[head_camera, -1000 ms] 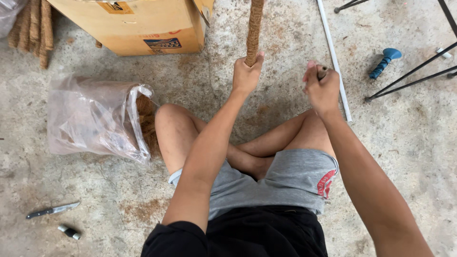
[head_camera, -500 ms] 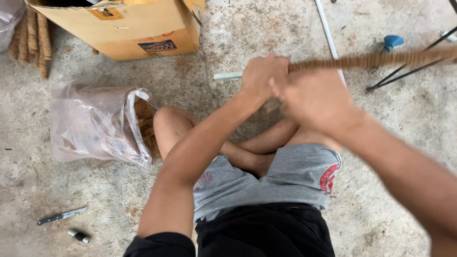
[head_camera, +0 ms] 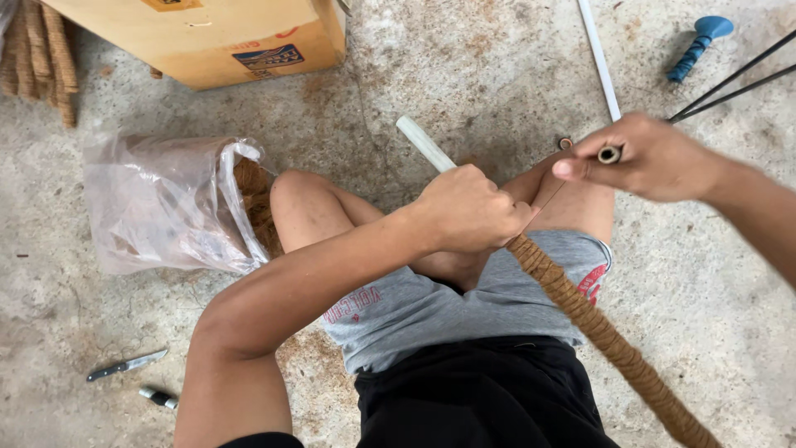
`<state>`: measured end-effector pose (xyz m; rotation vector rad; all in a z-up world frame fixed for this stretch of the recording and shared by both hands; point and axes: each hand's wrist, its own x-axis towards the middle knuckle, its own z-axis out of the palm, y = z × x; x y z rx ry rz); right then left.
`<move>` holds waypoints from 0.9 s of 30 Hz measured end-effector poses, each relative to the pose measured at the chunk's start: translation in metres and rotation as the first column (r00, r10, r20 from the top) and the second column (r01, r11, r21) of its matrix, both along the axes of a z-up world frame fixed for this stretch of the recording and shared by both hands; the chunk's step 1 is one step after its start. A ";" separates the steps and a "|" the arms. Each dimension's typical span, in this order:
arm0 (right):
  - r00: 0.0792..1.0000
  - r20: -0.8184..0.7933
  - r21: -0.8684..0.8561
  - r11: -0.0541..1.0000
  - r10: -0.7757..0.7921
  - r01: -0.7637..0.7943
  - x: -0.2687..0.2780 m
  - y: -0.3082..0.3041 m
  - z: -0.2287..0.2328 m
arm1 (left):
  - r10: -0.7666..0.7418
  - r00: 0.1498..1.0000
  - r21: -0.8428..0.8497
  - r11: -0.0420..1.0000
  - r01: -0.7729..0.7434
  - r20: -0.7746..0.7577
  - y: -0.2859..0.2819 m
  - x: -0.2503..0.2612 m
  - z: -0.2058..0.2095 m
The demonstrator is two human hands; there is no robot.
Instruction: The person sits on the floor and wraps a bundle of coconut coir around a long white PVC pipe. They repeatedly pull strands from a plastic bag, wrap them around the pipe, and adjust the tension to create a thick rope.
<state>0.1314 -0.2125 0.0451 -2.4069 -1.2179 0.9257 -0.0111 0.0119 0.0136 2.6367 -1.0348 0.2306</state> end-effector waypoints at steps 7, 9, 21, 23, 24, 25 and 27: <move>0.895 -0.422 0.413 0.848 -0.146 0.333 -0.041 -0.012 -0.107 | -0.033 0.975 -0.260 0.961 0.091 0.219 0.039 0.019 -0.025; 0.835 -0.513 0.417 0.792 -0.199 0.445 -0.052 0.010 -0.136 | 0.043 0.937 -0.280 0.958 0.060 0.347 0.050 0.036 -0.041; 0.390 -0.819 0.117 0.543 -0.420 0.831 -0.062 0.131 -0.238 | 0.327 0.943 -0.367 0.871 -0.326 -0.063 0.150 0.076 -0.179; 0.446 -0.808 0.151 0.596 -0.384 0.788 -0.059 0.129 -0.254 | 0.303 0.952 -0.442 0.850 -0.287 -0.037 0.151 0.071 -0.201; 0.464 -0.810 0.198 0.577 -0.360 0.792 -0.059 0.129 -0.260 | 0.321 0.947 -0.447 0.843 -0.299 -0.028 0.150 0.069 -0.213; 0.484 -0.808 0.243 0.560 -0.335 0.792 -0.059 0.129 -0.264 | 0.356 0.931 -0.470 0.811 -0.348 -0.076 0.150 0.067 -0.225; 0.441 -0.839 0.217 0.545 -0.320 0.810 -0.055 0.131 -0.264 | 0.417 0.891 -0.509 0.735 -0.448 -0.181 0.147 0.068 -0.250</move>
